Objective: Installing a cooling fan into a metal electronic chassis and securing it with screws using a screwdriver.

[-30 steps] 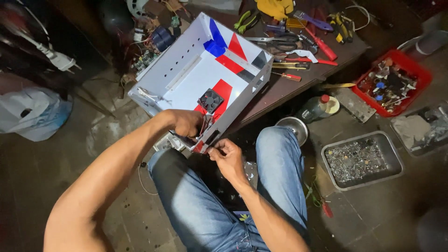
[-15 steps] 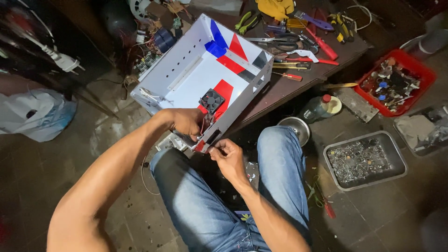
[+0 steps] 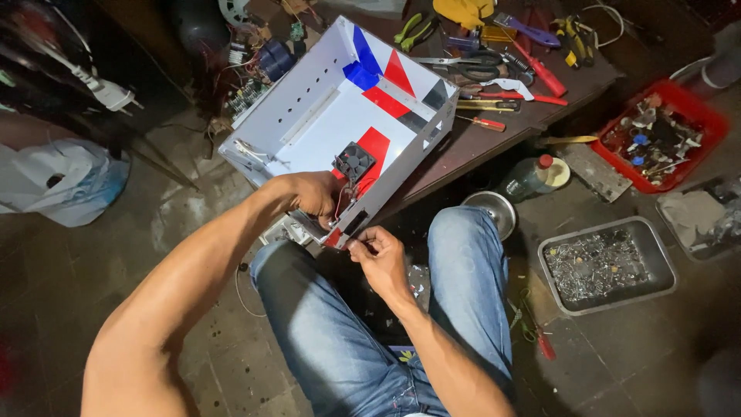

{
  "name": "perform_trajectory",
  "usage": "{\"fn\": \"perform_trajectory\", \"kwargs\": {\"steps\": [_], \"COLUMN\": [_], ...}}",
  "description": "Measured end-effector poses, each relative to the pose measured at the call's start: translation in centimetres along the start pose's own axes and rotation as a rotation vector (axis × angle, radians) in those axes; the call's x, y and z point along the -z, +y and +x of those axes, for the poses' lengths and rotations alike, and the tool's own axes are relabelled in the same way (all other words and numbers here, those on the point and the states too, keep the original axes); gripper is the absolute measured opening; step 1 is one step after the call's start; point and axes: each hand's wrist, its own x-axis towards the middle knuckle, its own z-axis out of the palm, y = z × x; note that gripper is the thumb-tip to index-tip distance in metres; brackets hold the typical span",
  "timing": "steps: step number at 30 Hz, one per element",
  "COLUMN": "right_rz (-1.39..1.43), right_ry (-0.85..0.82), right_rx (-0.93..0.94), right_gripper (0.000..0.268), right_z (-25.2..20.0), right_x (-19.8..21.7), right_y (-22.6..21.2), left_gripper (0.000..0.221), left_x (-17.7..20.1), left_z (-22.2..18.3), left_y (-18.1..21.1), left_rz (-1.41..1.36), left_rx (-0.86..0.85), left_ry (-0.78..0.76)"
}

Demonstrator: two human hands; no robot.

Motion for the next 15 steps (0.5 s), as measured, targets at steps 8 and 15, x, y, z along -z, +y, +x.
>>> {"fn": "perform_trajectory", "kwargs": {"steps": [8, 15], "right_rz": [0.012, 0.027], "right_ry": [0.0, 0.011], "right_rx": [0.014, 0.013], "right_gripper": [0.009, 0.008], "right_z": [-0.2, 0.3], "right_x": [-0.1, -0.1], "right_y": [-1.0, 0.6], "left_gripper": [0.031, 0.034], "left_x": [-1.6, 0.3], "left_z": [8.9, 1.0], "left_y": [-8.6, 1.2], "left_rz": [0.633, 0.162], "left_rx": [-0.15, 0.109], "left_ry": [-0.147, 0.073]}}
